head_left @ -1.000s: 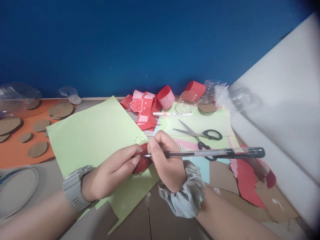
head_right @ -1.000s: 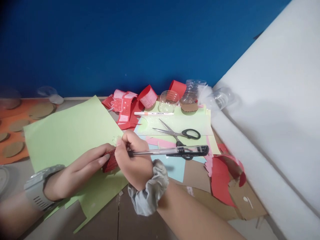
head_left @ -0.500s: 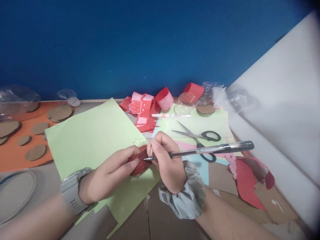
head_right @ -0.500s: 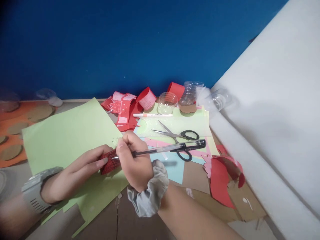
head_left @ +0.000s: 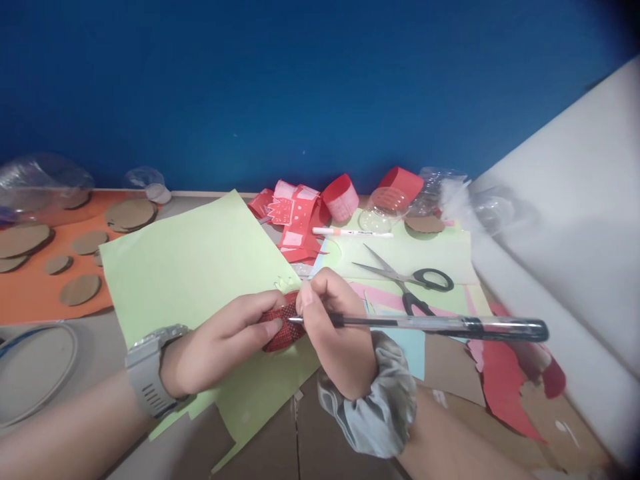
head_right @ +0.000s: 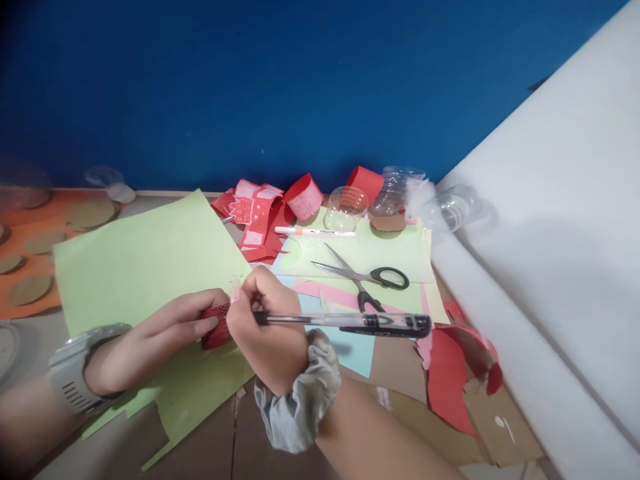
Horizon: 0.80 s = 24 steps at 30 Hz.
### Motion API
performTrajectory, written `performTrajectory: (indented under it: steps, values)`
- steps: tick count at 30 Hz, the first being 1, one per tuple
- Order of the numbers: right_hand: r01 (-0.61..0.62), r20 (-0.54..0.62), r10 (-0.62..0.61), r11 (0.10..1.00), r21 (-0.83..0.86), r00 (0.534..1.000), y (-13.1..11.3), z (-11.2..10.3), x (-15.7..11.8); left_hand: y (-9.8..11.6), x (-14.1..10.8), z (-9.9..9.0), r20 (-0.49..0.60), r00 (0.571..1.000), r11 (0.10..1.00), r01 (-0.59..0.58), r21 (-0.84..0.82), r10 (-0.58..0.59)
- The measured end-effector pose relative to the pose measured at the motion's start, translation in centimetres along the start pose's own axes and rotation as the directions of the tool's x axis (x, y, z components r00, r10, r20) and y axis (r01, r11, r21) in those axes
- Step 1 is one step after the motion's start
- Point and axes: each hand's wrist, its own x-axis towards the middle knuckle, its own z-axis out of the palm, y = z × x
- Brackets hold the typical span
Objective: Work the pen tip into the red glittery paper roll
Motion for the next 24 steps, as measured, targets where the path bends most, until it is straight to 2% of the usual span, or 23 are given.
performTrajectory:
  steps: [24]
  values:
    - [-0.008,-0.016,0.008,1.000,-0.013,1.000,-0.26,0.09,0.27,0.14,0.14,0.31,-0.034,0.999,0.993,0.043,0.110,-0.040]
